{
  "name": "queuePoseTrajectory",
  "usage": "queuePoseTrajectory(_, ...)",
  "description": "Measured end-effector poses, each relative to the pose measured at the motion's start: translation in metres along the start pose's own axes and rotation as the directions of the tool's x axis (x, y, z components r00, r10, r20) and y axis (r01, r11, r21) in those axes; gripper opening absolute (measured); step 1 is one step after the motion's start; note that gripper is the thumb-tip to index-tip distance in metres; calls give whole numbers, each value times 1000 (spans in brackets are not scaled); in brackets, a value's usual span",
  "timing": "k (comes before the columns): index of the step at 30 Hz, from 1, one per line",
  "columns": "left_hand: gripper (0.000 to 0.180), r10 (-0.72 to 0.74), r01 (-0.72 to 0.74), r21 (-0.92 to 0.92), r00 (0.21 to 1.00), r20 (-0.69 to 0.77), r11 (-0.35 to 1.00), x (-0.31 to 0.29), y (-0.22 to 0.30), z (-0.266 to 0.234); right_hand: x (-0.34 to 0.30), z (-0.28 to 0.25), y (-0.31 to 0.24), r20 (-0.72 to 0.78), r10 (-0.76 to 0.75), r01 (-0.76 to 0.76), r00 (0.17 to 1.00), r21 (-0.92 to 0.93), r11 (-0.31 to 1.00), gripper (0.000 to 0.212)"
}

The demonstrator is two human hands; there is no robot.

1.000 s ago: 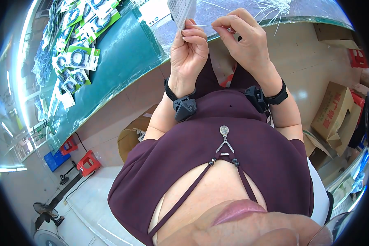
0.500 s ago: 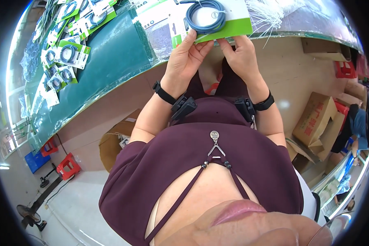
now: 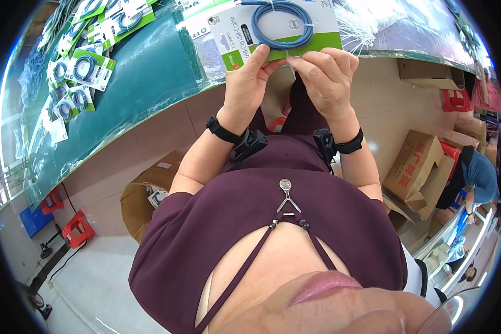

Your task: The person packages a cable by threading a plastic tie through the cardboard backing and around the coiled cable, then pulls the tie tight. They turn the package over to inspect it, then pick up a new cable and backing to repeat the process.

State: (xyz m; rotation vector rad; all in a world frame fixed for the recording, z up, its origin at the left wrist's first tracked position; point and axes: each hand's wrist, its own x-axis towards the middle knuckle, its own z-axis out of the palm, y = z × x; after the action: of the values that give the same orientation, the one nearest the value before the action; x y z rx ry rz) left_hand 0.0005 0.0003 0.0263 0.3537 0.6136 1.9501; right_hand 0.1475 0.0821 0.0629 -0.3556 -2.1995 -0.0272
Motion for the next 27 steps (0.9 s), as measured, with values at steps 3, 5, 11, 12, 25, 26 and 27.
queuePoseTrajectory(3,26,66,-66,28,998,-4,997,-5,2,11,5,1,0,-27,-38,39,999,31,999,29)
queuePoseTrajectory(5,27,165,-164,69,986,-15,984,-7,2,17,7,1,-2,-51,-42,46,998,96,994,27)
queuePoseTrajectory(11,29,468,-520,514,850,240,682,-6,14,8,4,5,-9,-18,193,-125,981,700,703,20)
queuePoseTrajectory(12,29,507,-666,615,736,449,422,-6,23,9,-1,4,-12,65,289,-216,955,822,527,18)
queuePoseTrajectory(25,31,404,-939,344,314,859,-2,5,53,31,-23,4,-15,200,488,-391,849,860,328,14)
queuePoseTrajectory(26,31,406,-939,344,313,858,-2,5,55,32,-21,3,-19,200,487,-391,850,859,329,14)
queuePoseTrajectory(27,30,398,-943,331,296,868,-22,4,56,34,-18,1,-27,293,570,-363,768,932,10,17)
